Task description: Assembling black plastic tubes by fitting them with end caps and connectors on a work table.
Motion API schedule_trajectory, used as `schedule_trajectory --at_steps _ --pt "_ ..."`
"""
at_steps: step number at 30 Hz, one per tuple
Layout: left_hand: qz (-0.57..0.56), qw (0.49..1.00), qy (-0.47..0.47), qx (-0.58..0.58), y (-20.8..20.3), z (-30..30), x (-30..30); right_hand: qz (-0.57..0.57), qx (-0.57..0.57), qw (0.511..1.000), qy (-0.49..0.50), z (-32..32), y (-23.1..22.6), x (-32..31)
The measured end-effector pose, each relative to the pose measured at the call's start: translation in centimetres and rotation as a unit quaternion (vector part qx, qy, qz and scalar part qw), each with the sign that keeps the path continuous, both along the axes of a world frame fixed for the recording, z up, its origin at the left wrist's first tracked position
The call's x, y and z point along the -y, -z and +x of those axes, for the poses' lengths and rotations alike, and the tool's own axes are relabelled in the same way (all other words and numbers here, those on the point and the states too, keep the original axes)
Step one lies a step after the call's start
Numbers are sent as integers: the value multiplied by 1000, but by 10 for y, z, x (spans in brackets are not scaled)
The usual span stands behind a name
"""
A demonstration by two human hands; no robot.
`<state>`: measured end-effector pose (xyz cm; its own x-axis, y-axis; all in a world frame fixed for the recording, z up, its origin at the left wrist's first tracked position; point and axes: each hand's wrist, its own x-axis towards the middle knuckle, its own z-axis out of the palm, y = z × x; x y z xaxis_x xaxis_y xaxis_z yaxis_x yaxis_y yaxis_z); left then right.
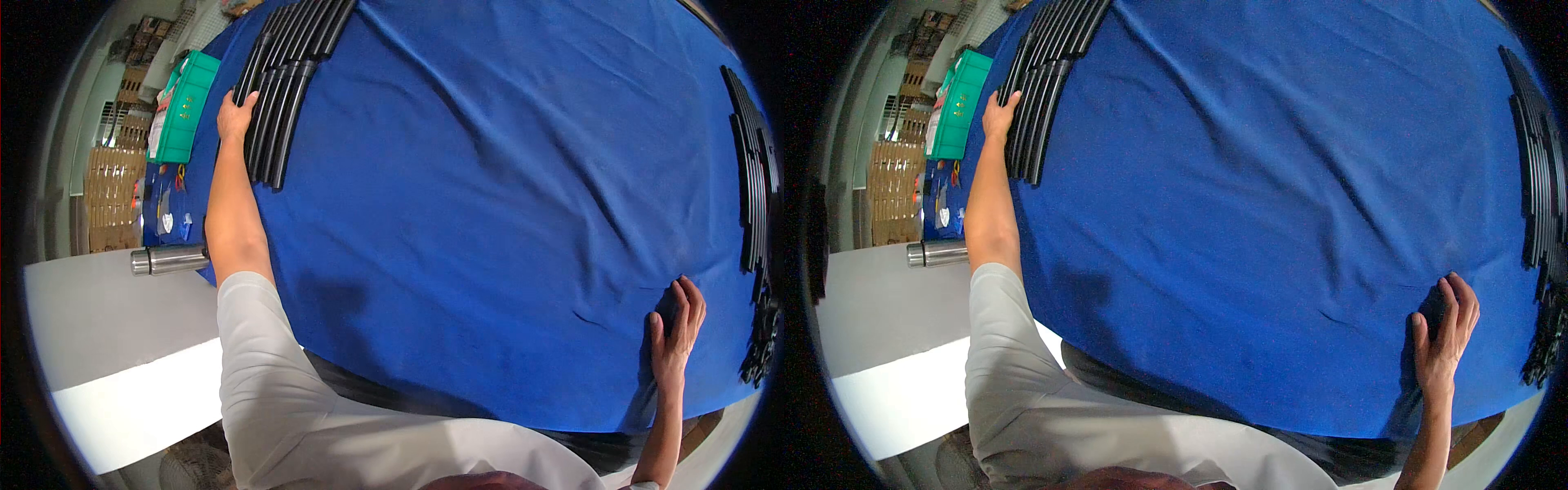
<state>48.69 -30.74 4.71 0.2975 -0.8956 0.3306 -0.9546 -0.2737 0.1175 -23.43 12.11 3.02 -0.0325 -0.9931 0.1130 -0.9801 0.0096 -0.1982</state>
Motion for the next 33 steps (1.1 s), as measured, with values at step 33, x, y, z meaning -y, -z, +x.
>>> schedule_trajectory --at_steps 33 --pt "89 693 411 -585 31 -594 -267 -189 216 957 -46 2 17 4"
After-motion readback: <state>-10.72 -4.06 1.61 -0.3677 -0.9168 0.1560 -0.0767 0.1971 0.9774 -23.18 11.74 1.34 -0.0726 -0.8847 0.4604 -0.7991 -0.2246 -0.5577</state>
